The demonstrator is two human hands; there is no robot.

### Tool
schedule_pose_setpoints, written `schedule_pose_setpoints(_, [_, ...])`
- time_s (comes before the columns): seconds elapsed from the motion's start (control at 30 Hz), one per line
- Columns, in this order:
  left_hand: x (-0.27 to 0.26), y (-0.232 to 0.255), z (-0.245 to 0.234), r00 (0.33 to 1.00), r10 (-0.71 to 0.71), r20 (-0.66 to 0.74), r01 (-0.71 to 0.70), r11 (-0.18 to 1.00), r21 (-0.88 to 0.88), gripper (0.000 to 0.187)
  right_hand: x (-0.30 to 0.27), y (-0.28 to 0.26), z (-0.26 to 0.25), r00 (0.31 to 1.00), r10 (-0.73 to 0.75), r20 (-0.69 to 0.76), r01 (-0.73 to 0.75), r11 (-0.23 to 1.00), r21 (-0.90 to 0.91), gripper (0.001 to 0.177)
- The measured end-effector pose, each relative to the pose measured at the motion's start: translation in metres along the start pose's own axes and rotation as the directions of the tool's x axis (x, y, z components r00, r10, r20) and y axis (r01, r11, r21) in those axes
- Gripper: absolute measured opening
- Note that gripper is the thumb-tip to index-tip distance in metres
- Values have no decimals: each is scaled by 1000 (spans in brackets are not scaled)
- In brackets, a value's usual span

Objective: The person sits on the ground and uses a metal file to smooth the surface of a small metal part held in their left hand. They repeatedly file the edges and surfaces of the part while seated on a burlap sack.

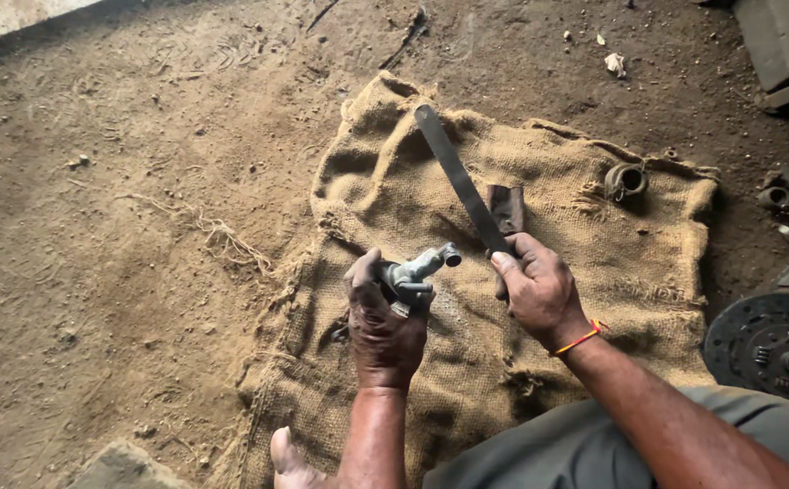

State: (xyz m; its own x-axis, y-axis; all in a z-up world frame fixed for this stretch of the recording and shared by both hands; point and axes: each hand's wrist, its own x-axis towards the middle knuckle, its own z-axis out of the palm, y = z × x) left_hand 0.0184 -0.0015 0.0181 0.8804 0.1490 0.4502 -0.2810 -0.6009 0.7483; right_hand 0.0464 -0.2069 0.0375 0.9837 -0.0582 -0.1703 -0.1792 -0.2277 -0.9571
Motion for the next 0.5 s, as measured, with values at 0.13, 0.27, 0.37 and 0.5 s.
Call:
schedule_pose_setpoints(0.13, [-1, 0, 1, 998, -49, 32, 48, 998, 28, 90, 1, -2, 0, 1000, 9, -10, -9, 999, -53, 17])
schedule_pose_setpoints(0.27, [1, -8, 2, 927, -332, 174, 312, 941, 132, 100, 0, -8, 0, 999, 36, 0, -36, 998, -52, 18])
schedule_pose_setpoints(0.37, [-9, -19, 9, 882, -426, 203, 370, 891, 262, 96, -4, -14, 2, 1000, 27, 7, -27, 1000, -5, 35])
schedule_pose_setpoints(0.5, [-30, -25, 11, 961, -266, 78, 236, 933, 273, 107, -15, -20, 11, 958, -278, 69, 287, 935, -211, 43])
